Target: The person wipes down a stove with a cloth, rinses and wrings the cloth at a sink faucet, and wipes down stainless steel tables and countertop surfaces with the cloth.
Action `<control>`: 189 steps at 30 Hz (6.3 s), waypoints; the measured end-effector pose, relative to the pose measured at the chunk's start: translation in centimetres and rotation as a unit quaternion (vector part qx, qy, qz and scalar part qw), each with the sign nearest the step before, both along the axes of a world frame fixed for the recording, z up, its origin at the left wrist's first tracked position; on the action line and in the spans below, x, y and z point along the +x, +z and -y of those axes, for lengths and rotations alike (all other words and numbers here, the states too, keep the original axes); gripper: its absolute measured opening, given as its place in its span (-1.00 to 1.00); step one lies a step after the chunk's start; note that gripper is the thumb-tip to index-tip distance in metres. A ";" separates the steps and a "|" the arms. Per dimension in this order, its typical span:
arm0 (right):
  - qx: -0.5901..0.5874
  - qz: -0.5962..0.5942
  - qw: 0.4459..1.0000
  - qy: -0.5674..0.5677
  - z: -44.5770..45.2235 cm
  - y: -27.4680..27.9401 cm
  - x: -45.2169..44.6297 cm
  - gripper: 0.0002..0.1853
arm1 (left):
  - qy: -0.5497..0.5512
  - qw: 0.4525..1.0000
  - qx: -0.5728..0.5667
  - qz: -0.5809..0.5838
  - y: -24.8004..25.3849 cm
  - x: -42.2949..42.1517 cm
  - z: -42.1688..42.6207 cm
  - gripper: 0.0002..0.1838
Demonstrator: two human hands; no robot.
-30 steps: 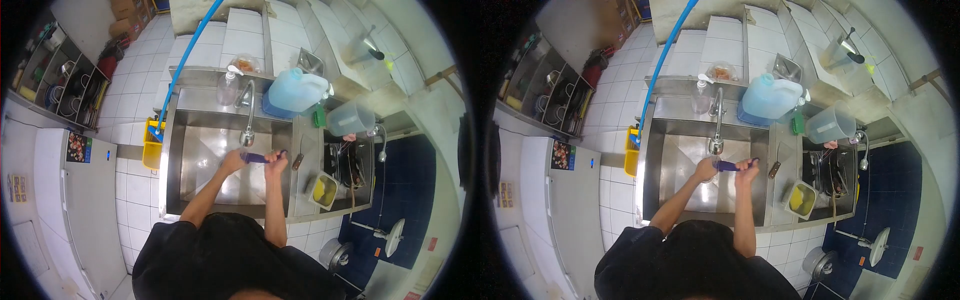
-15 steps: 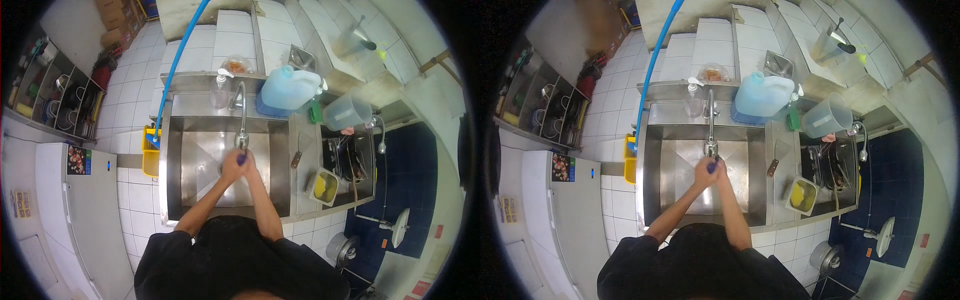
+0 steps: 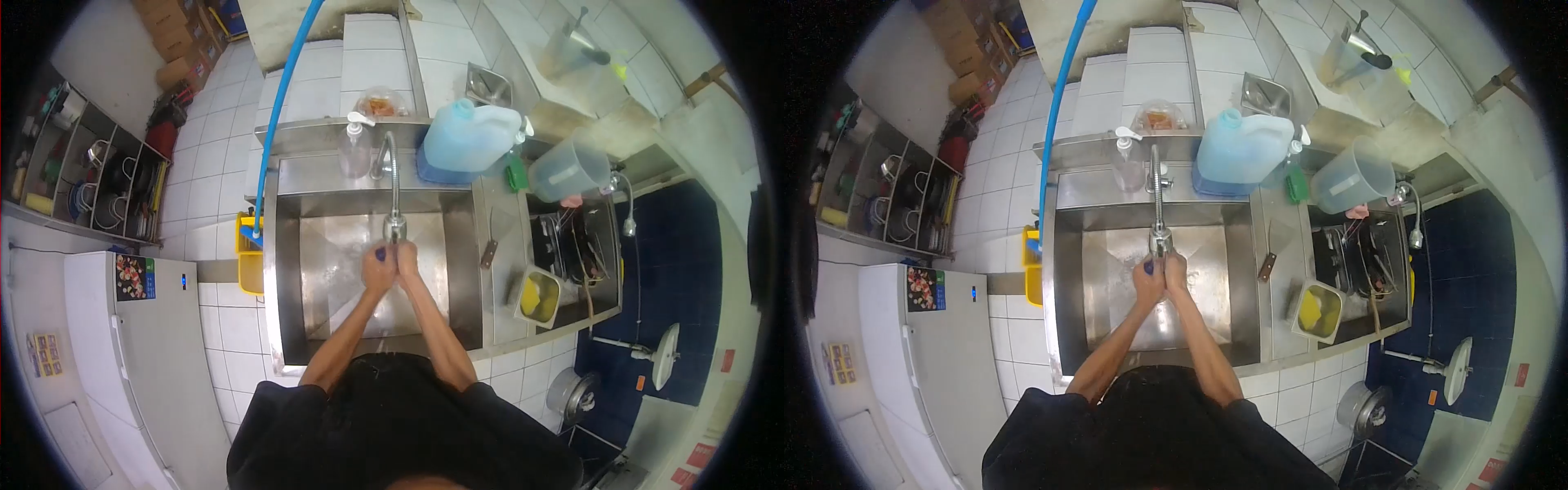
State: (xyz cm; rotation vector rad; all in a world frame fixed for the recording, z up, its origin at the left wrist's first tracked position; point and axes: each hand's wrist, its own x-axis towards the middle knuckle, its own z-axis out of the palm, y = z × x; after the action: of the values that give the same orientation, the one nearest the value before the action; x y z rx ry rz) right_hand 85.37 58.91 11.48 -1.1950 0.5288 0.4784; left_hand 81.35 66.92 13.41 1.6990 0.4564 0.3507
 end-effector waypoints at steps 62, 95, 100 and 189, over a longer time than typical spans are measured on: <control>0.318 -0.065 0.889 0.323 4.3 2.9 -0.2 -0.90 | -0.324 0.867 -0.336 -0.176 2.2 3.9 -3.3 -0.57; 0.469 0.125 0.873 0.046 5.2 -7.3 1.5 -0.59 | -0.185 0.979 0.021 -0.081 1.8 1.9 3.4 -0.47; 0.369 0.064 0.927 0.015 -0.2 1.2 -3.2 -0.63 | -0.168 0.983 0.052 -0.056 -0.8 2.9 -0.2 -0.56; -0.315 0.440 0.841 -0.013 6.6 16.3 -1.3 -0.77 | -0.269 0.931 0.245 0.037 1.3 -2.4 -2.0 -0.77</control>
State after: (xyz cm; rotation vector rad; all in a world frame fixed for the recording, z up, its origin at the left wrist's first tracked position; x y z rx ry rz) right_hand 84.03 52.26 27.77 -1.8640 -0.1324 -0.3358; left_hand 78.97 68.95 14.76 2.2022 -0.1844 0.1255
